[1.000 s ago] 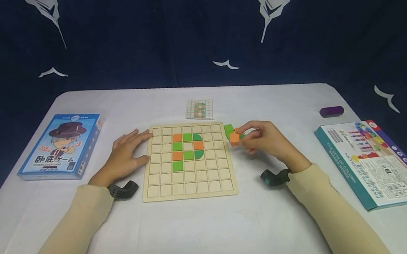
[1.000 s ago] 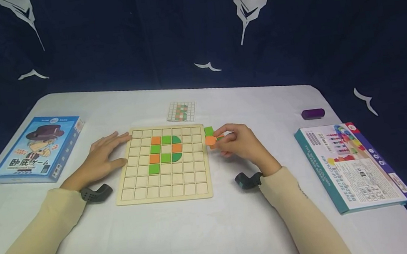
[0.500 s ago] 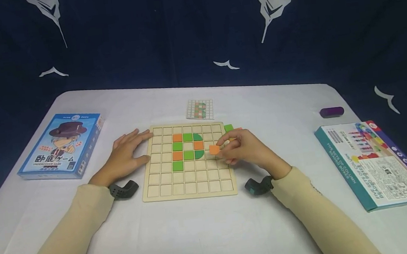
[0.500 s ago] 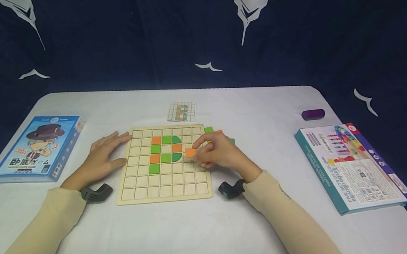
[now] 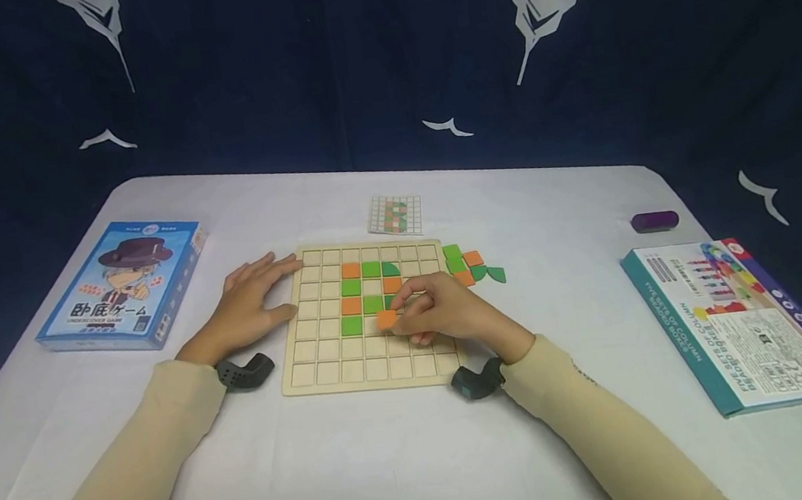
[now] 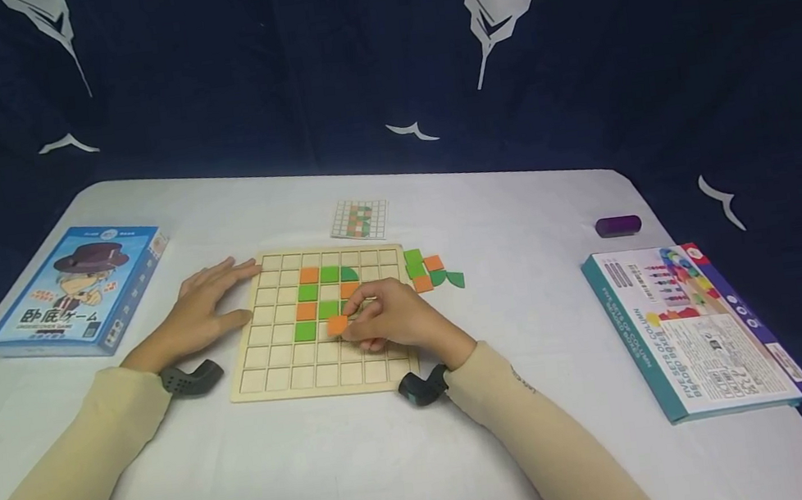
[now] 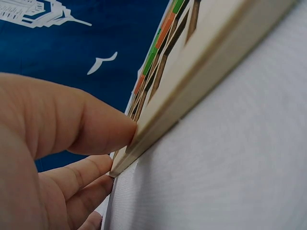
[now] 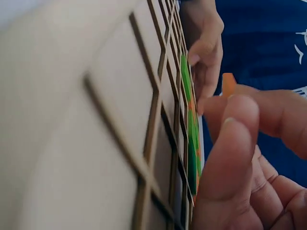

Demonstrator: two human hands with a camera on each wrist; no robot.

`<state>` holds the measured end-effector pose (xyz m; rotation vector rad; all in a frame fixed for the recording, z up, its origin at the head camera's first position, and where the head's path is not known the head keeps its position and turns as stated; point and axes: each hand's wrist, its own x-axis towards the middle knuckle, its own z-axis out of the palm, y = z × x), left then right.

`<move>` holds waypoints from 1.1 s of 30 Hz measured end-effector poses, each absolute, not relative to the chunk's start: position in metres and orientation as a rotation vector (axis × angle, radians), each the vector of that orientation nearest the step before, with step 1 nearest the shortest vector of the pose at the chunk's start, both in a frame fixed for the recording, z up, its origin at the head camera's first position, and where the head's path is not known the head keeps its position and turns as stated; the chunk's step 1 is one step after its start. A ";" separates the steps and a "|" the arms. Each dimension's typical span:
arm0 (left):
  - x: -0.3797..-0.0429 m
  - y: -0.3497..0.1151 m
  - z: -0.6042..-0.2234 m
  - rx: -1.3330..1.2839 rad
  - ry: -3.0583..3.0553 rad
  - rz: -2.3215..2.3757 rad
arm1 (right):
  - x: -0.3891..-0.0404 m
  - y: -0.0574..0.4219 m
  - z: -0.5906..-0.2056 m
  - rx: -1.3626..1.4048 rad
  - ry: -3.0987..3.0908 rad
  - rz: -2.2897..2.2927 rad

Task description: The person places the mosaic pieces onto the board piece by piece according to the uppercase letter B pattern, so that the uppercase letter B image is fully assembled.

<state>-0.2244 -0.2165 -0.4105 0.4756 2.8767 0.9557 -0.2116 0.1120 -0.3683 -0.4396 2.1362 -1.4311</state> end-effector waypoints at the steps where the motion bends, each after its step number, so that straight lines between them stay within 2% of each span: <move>1: -0.225 -0.216 -0.410 0.475 2.877 0.956 | -0.211 0.110 -0.369 -0.449 2.133 -1.428; 33: -0.225 -0.216 -0.408 0.497 2.876 0.972 | -0.215 0.090 -0.378 -0.539 2.329 -1.245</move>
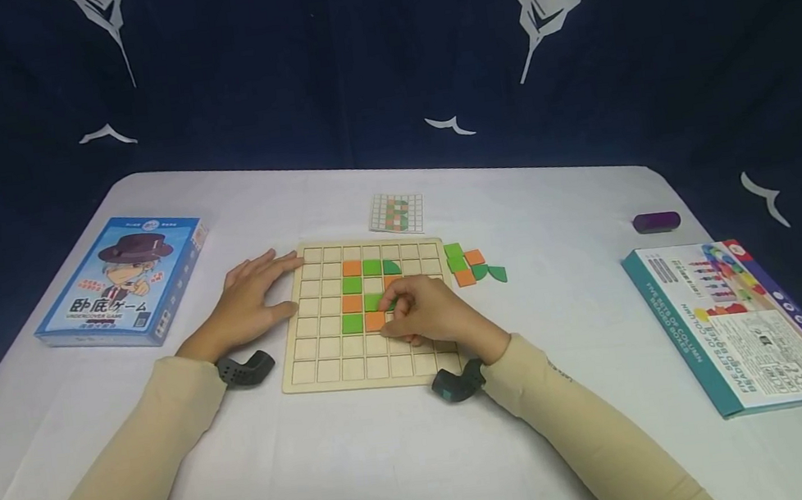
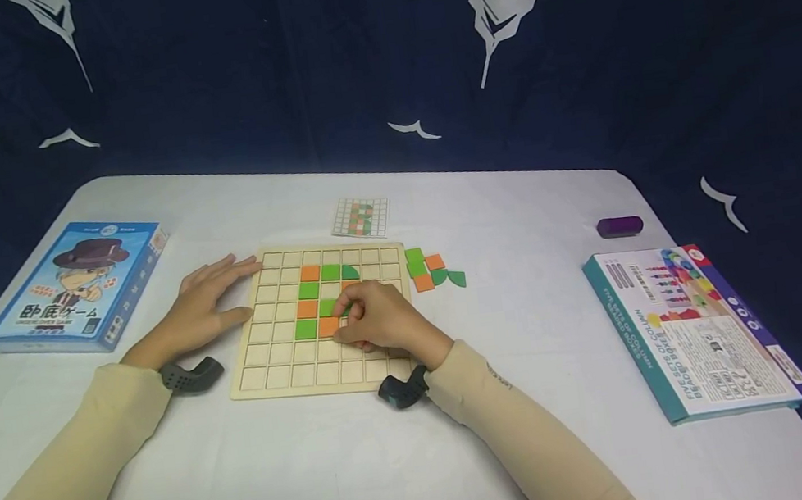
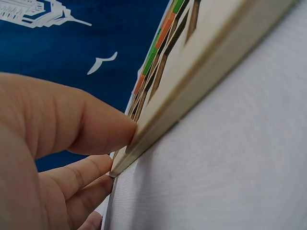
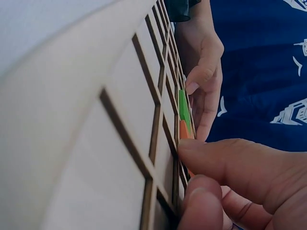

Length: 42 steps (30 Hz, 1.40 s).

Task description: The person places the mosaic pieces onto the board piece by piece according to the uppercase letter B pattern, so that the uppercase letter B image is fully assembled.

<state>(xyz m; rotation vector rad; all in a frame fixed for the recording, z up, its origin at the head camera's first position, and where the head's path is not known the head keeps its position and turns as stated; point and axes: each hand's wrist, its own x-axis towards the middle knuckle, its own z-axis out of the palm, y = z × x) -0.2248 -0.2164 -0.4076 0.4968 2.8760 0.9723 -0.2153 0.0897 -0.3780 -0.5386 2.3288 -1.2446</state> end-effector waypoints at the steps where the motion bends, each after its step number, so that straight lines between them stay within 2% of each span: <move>1: -0.225 -0.217 -0.407 0.500 2.876 0.971 | -0.215 0.090 -0.378 -0.543 2.335 -1.238; 22: -0.223 -0.215 -0.405 0.477 2.863 0.961 | -0.219 0.113 -0.370 -0.509 2.101 -1.388; 42: -0.224 -0.216 -0.407 0.480 2.867 0.969 | -0.228 0.189 -0.370 -0.503 2.197 -1.553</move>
